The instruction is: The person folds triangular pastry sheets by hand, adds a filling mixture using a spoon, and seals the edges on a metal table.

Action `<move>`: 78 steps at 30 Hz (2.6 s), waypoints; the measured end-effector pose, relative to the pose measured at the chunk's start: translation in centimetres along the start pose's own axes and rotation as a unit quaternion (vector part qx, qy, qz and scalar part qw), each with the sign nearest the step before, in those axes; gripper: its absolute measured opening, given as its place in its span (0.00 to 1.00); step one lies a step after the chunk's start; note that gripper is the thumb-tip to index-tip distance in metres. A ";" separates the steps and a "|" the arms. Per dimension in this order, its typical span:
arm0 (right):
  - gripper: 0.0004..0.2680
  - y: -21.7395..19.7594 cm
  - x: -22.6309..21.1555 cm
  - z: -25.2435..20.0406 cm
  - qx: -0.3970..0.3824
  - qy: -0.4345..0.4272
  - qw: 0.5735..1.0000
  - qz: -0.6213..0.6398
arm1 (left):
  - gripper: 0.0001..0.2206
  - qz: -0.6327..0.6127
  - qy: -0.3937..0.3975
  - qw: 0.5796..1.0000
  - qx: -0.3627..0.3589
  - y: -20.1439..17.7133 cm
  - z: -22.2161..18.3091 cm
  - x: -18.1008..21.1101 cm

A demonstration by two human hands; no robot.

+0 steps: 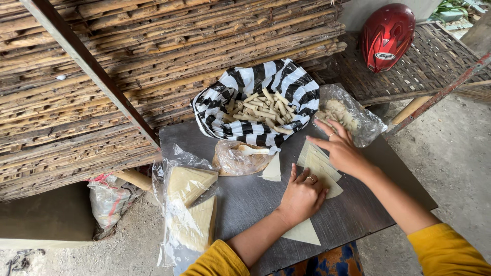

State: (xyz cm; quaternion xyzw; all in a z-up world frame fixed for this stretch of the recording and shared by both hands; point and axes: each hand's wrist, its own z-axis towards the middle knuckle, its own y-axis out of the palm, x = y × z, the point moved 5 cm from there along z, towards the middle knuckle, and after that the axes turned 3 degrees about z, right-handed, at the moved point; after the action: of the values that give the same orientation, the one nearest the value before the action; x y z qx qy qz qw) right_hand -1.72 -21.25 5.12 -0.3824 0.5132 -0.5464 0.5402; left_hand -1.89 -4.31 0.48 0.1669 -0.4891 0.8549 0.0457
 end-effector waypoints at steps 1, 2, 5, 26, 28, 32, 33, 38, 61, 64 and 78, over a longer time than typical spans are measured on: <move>0.26 0.1 -0.4 -0.5 0.010 0.000 1.000 0.027 | 0.12 -0.002 0.001 1.000 0.009 0.0 0.0 0.0; 0.26 0.4 -0.7 -0.8 0.008 0.001 1.000 -0.004 | 0.12 -0.004 0.004 1.000 0.018 0.0 0.0 0.0; 0.26 0.9 -1.7 -1.5 0.014 -0.014 0.997 -0.070 | 0.12 -0.011 0.003 1.000 0.016 0.0 0.0 -0.1; 0.31 0.6 -1.0 -1.4 -0.026 0.028 0.960 -0.276 | 0.11 -0.005 0.004 1.000 0.017 -0.1 0.0 0.0; 0.30 0.2 -1.8 -2.4 -0.034 0.042 0.975 -0.216 | 0.11 -0.003 0.004 1.000 0.018 0.0 0.0 -0.1; 0.28 -0.4 -3.1 -3.9 -0.008 0.022 0.986 -0.163 | 0.11 -0.003 0.008 1.000 0.025 0.2 -0.1 -0.1; 0.27 -0.3 -3.1 -4.1 -0.009 0.022 0.987 -0.160 | 0.11 -0.004 0.007 1.000 0.024 0.3 -0.1 -0.1; 0.26 0.9 -3.1 -3.7 -0.034 0.015 0.985 -0.171 | 0.11 -0.002 0.007 1.000 0.014 0.3 -0.1 -0.1; 0.22 -0.8 -3.6 -1.6 -0.033 -0.085 0.948 -0.305 | 0.11 -0.007 0.001 1.000 0.022 0.0 0.0 -0.1; 0.16 -2.4 -2.1 -1.5 -0.013 -0.021 0.985 -0.171 | 0.12 0.006 0.000 1.000 0.015 -0.4 0.0 0.0; 0.22 -1.0 8.2 -1.7 0.077 0.164 0.967 -0.177 | 0.14 0.029 0.012 0.999 0.022 -1.7 0.2 0.4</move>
State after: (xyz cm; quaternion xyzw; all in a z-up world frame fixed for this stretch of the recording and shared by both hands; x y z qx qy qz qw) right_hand -4.62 -29.21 4.70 -0.3292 0.4756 -0.7264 0.3712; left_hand -1.80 -3.64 2.13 0.1436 -0.4744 0.8682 0.0230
